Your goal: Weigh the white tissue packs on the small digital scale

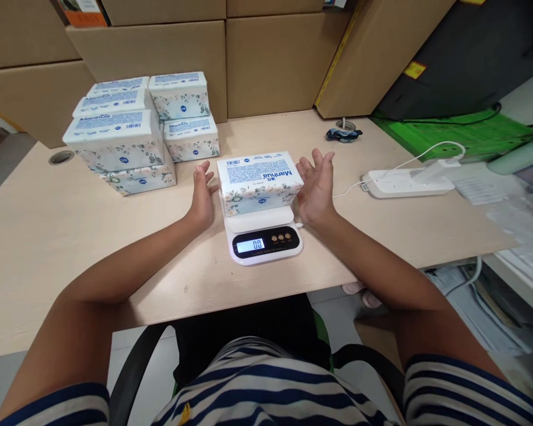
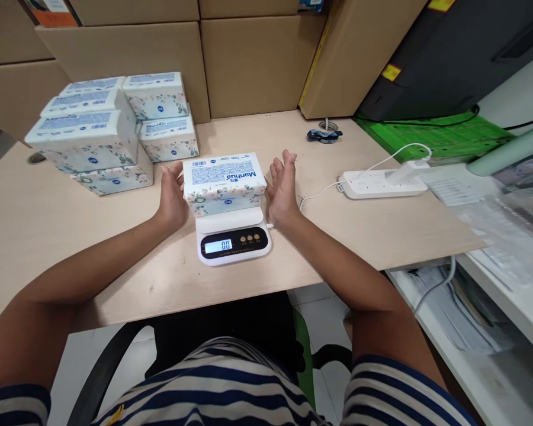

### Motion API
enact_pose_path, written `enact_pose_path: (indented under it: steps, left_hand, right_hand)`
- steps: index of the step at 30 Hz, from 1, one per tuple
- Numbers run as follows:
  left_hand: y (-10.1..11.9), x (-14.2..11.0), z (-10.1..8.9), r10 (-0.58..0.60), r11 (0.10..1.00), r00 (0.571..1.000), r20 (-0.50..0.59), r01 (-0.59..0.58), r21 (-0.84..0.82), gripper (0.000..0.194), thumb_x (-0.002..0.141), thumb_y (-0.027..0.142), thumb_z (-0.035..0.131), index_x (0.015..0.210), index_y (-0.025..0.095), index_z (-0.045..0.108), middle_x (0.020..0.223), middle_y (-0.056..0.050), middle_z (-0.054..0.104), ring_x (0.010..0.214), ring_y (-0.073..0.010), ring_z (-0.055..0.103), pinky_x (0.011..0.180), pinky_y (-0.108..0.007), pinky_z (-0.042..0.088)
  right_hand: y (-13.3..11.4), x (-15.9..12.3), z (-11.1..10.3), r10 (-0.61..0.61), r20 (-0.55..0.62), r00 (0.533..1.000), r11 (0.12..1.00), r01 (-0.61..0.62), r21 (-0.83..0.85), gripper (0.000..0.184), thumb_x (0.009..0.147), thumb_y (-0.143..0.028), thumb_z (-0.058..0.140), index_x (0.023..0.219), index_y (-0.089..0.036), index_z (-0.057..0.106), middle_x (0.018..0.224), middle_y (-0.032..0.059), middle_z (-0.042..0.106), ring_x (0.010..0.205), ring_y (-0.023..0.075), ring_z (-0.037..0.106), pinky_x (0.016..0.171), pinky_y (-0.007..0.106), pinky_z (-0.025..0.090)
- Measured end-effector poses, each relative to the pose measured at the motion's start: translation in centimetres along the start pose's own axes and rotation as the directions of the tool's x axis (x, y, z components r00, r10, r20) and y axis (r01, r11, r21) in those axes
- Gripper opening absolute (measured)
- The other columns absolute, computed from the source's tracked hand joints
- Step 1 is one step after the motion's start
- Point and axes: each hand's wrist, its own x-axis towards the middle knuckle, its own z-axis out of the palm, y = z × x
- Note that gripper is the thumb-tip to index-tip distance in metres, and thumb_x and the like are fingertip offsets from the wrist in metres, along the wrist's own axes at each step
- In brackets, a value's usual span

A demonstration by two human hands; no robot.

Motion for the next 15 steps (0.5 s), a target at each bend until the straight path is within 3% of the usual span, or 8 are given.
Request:
enact_pose_path:
  steps: [4,11,15]
  left_hand:
    - [0.6,-0.4,0.3,-0.038,0.999,0.999,-0.010,0.038,0.000,0.079,0.103,0.098,0.032,0.145,0.043,0.069,0.174,-0.004,0.060,0.171,-0.0321,0.048,0.137,-0.053,0.050]
    - [0.9,-0.3,0.3,-0.054,0.999,0.999,-0.008,0.054,0.005,0.082,0.104,0.099,0.031,0.151,0.041,0.066,0.178,-0.006,0.055,0.172,-0.0324,0.048,0.136,-0.049,0.051]
    - [2.1,-0.9,0.5,-0.021,1.000,0.992,-0.123,0.023,0.016,0.074,0.111,0.090,0.028,0.158,0.041,0.059,0.179,-0.007,0.053,0.177,-0.0313,0.039,0.142,-0.050,0.043]
  right_hand:
    - [1.3,1.2,-0.9,-0.009,0.038,0.999,0.993,0.013,-0.116,0.129,0.082,-0.110,-0.005,0.190,-0.040,-0.009,0.195,0.0115,0.029,0.185,0.0378,0.023,0.136,0.076,0.039]
    - [2.0,1.9,-1.9,-0.024,0.140,0.990,0.977,0.053,-0.207,0.129,0.079,-0.109,-0.015,0.186,-0.040,-0.027,0.198,0.0083,0.019,0.186,0.0370,0.019,0.139,0.074,0.039]
    - [1.0,1.3,-1.6,-0.062,0.102,0.993,0.977,0.081,-0.197,0.129,0.081,-0.108,-0.014,0.189,-0.037,-0.020,0.199,0.0079,0.019,0.187,0.0358,0.018,0.142,0.072,0.036]
